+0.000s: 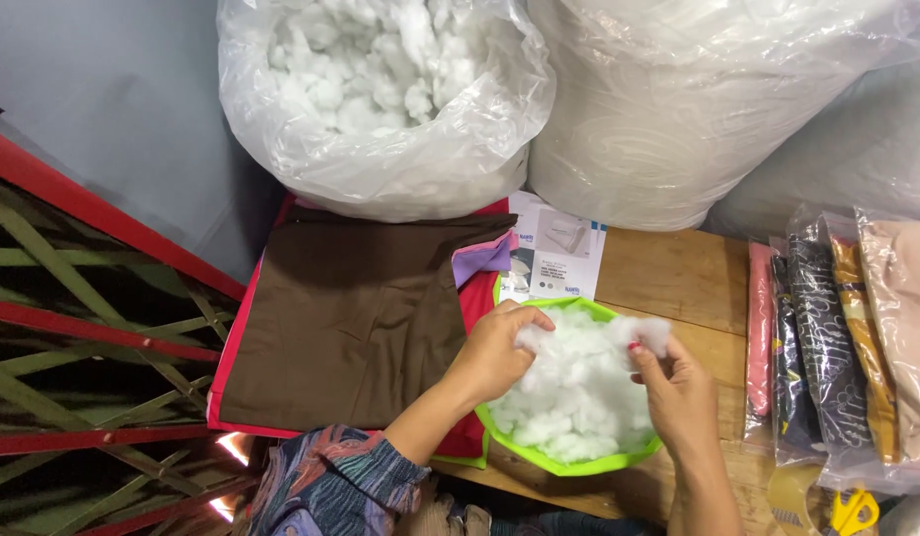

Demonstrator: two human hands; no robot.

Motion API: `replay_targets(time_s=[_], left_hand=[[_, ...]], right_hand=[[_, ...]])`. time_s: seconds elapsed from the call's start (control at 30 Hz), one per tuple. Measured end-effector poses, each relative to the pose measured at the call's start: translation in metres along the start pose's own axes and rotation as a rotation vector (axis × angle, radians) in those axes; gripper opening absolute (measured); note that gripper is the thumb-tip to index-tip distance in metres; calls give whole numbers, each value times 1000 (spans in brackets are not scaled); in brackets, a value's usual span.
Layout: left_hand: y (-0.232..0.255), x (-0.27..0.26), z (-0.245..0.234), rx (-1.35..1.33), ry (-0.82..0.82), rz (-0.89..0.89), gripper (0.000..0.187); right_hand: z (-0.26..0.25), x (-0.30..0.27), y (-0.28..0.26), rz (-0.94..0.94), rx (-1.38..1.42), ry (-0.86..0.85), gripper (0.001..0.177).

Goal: Stuffing a small green pillowcase with white fiberfill material from a large storage bag.

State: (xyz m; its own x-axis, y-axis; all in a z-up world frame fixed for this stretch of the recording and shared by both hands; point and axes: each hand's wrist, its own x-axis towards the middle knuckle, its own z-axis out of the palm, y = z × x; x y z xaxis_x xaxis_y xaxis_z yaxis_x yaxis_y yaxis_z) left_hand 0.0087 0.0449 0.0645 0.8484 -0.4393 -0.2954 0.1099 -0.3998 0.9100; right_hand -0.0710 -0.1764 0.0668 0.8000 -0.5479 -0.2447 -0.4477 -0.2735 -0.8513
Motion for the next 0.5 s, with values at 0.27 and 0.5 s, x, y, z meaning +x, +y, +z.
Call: replay_targets(time_s=[0.27,0.5], left_hand=[[-11,1,-12,4,121,110,38],[-18,7,-4,-265,149,63,30]], right_hand=[[1,2,21,-28,50,-165,15],[7,-23,-15,-55,-247,-53,38]])
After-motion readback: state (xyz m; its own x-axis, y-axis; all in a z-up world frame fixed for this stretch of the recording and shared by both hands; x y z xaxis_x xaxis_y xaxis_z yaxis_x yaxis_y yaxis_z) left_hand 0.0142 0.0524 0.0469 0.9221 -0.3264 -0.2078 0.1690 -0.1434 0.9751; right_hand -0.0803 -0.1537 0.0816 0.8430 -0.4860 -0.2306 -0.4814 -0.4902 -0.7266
